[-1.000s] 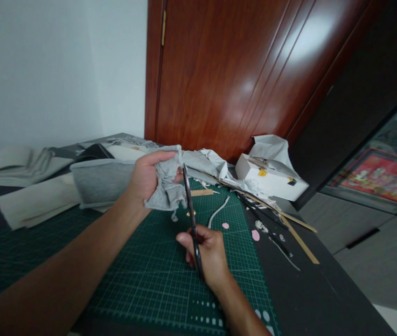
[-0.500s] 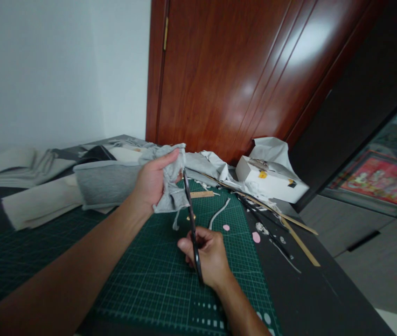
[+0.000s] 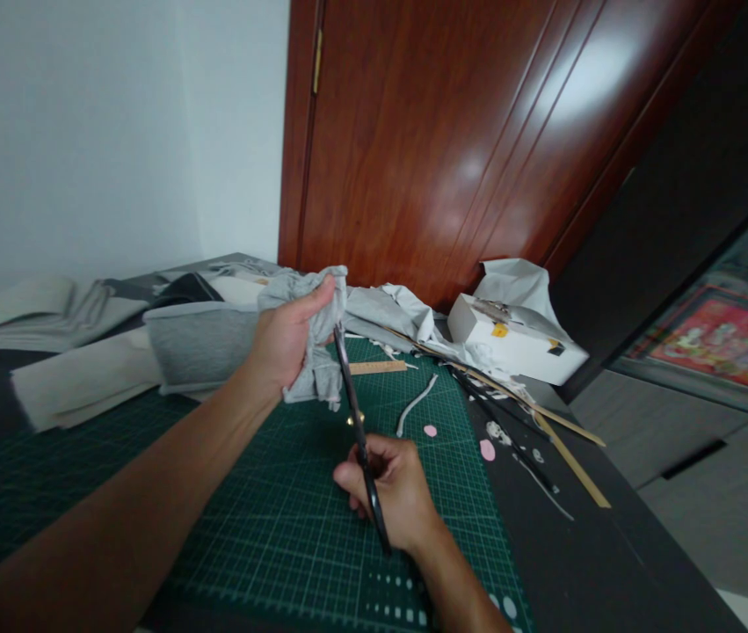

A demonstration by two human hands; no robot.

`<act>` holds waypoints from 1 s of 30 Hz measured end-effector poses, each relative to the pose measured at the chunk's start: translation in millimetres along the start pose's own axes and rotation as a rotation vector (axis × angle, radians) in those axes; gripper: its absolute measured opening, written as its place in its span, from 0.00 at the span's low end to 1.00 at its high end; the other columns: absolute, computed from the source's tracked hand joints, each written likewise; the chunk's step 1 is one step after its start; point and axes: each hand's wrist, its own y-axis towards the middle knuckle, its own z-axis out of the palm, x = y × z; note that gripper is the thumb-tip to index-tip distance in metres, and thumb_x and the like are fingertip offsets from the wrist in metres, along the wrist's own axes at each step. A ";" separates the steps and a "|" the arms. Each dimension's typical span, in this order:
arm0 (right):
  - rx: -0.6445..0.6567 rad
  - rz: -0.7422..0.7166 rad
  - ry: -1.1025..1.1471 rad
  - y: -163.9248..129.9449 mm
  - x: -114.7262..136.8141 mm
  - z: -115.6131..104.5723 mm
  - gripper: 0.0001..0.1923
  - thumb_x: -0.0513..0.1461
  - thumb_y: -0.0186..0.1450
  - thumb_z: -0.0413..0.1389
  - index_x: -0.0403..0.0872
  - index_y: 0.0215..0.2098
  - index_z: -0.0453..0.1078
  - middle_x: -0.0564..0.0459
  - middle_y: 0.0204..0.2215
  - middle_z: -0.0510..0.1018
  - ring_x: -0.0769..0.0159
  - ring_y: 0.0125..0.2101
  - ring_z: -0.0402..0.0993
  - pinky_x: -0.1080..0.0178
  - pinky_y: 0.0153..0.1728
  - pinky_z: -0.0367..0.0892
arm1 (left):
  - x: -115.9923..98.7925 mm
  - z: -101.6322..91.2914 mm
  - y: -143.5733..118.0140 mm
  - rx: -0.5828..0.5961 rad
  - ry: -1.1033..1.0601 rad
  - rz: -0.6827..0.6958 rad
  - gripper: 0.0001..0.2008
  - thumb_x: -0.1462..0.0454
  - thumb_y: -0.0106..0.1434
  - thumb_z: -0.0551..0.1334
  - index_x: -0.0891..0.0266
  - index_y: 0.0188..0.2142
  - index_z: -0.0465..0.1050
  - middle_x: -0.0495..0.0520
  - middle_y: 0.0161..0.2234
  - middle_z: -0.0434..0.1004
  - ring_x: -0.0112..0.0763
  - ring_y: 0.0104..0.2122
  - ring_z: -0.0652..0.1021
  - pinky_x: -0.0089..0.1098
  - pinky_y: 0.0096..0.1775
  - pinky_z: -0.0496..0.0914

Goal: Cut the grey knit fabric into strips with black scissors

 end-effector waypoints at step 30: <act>0.004 -0.025 0.041 0.6 1.3 1.1 0.20 0.52 0.60 0.67 0.45 0.27 0.70 0.58 0.14 0.72 0.73 0.12 0.64 0.73 0.13 0.59 | 3.2 11.7 -2.4 0.045 0.142 0.111 0.13 0.52 0.59 0.69 0.59 0.34 0.84 0.54 0.37 0.85 0.37 0.40 0.82 0.32 0.44 0.73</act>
